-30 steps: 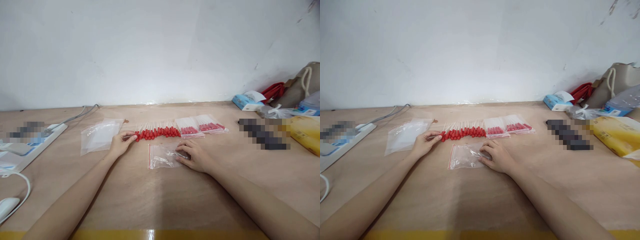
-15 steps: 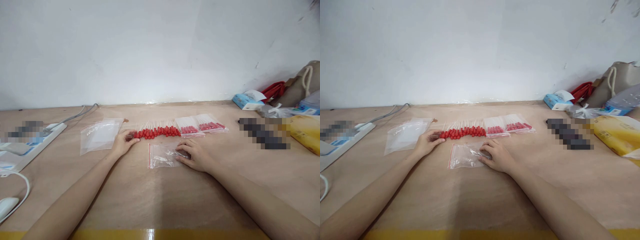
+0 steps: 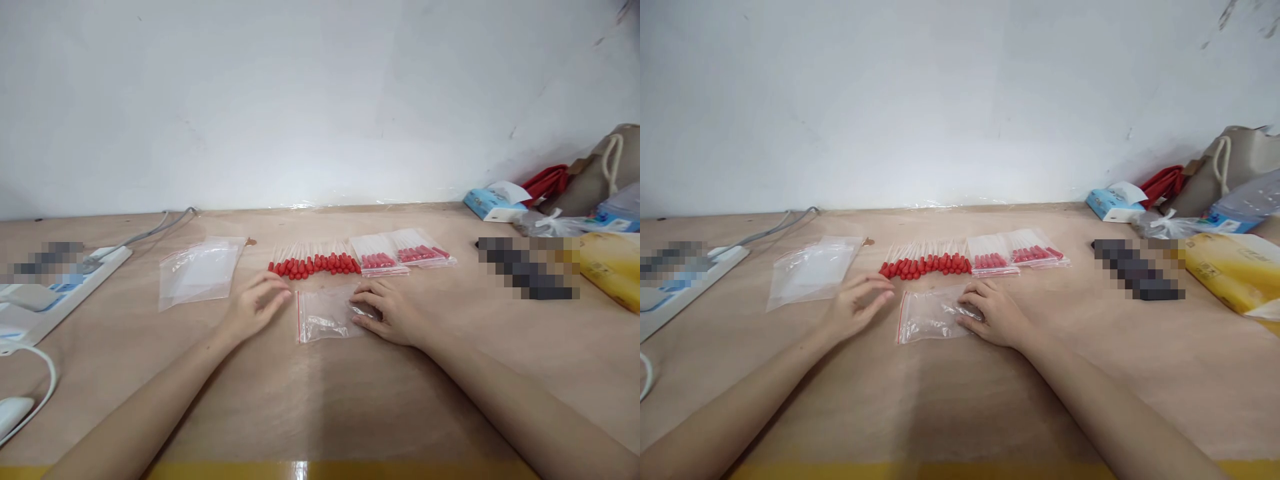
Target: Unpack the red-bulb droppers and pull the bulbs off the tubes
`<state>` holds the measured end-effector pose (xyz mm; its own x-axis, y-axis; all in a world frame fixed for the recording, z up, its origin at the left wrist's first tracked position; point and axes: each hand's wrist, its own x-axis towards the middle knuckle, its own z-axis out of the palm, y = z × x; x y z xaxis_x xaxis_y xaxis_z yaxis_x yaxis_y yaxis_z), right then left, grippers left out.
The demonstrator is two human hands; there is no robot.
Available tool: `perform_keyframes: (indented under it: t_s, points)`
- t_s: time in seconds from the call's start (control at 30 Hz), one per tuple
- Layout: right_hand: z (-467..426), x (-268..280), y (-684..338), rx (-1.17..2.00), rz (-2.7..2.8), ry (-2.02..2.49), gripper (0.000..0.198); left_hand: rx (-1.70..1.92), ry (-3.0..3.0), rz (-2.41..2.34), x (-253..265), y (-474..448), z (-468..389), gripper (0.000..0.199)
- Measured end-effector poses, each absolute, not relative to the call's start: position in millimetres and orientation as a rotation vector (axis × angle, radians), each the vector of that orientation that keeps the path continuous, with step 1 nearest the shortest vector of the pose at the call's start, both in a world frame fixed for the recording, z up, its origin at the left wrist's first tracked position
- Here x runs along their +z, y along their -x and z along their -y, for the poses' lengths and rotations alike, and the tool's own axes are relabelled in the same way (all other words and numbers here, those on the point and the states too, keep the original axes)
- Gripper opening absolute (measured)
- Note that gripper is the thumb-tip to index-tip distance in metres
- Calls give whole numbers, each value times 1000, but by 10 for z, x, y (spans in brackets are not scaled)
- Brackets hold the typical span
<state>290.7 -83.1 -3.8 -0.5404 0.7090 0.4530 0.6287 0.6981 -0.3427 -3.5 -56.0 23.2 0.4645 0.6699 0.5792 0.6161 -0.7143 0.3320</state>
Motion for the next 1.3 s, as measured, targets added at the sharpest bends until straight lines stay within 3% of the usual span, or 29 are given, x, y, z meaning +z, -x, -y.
perform_keyframes:
  t_s: [0.2, 0.33, 0.43, 0.63, 0.83, 0.93, 1.03, 1.17, 1.3]
  points:
    - [847, -6, -2936, 170, 2420, 1042, 43, 289, -2812, -875, 231, -220, 814, 48]
    - [853, 1, -2960, 162, 2474, 1092, 52, 58, -2765, -844, 228, -159, 777, 55]
    - [848, -4, -2970, 154, 2477, 1101, 53, 167, -2625, -905, 221, -145, 758, 47]
    - [849, -12, -2974, 161, 2493, 1053, 50, 718, -2126, -1237, 128, -250, 657, 22]
    - [797, -54, -3000, -67, 2225, 1101, 26, 285, -1899, -1092, 321, -194, 670, 12]
    - [707, -85, -3080, -225, 2039, 1238, 21, 249, -1912, -1085, 475, -104, 680, 18]
    - [612, -125, -3197, -291, 1995, 1335, 28, 498, -1925, -1188, 611, 97, 629, 23]
    - [530, -140, -3311, -265, 2073, 1406, 38, 1009, -1782, -1661, 688, 621, 495, 36]
    - [473, -95, -3348, -302, 2150, 1409, 36, 1059, -1714, -2041, 539, 1183, 350, 37]
